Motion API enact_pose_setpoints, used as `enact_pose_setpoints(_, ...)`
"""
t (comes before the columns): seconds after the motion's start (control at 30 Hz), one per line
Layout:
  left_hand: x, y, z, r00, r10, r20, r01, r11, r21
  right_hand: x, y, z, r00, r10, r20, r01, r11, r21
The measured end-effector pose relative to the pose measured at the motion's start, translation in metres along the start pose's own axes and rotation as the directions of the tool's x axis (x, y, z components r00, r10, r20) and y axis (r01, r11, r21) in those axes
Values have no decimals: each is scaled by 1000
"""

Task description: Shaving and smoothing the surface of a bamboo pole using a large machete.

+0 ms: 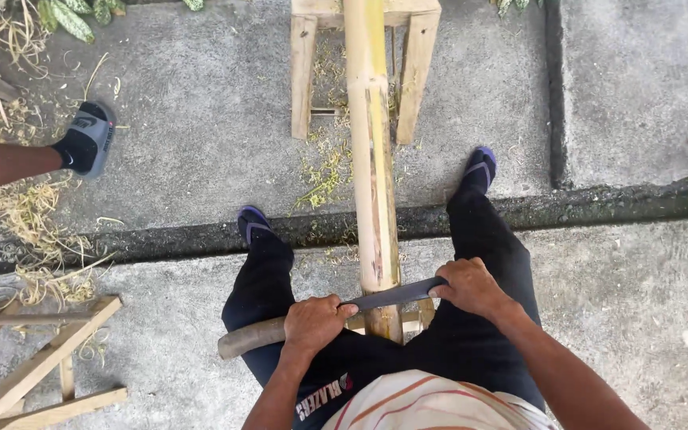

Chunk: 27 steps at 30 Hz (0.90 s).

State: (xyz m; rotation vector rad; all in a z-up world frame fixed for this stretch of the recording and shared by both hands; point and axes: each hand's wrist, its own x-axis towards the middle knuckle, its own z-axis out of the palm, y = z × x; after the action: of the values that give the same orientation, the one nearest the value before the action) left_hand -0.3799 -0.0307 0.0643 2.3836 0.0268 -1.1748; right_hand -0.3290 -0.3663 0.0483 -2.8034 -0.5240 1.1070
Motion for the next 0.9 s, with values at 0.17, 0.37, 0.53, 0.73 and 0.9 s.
enact_pose_setpoints(0.17, 1, 1, 3, 1000, -10, 14, 10, 1000, 11, 1, 5, 4, 996, -37, -80, 38, 999, 16)
enact_pose_setpoints(0.37, 2, 2, 12, 1000, -16, 20, 16, 1000, -11, -2, 3, -6, 998, -28, -53, 27, 1000, -14)
enact_pose_setpoints(0.53, -1, 3, 13, 1000, -15, -13, 14, 1000, -6, -3, 0, -9, 1000, -14, -23, 14, 1000, -14)
enact_pose_setpoints(0.73, -4, 7, 6, 999, -29, -15, 29, 1000, 3, -3, -4, -11, 999, -4, -32, 3, 1000, -10)
enact_pose_setpoints(0.9, -14, 11, -4, 997, 23, -71, -26, 999, -46, 19, 23, -8, 992, -104, 77, 101, 994, 39)
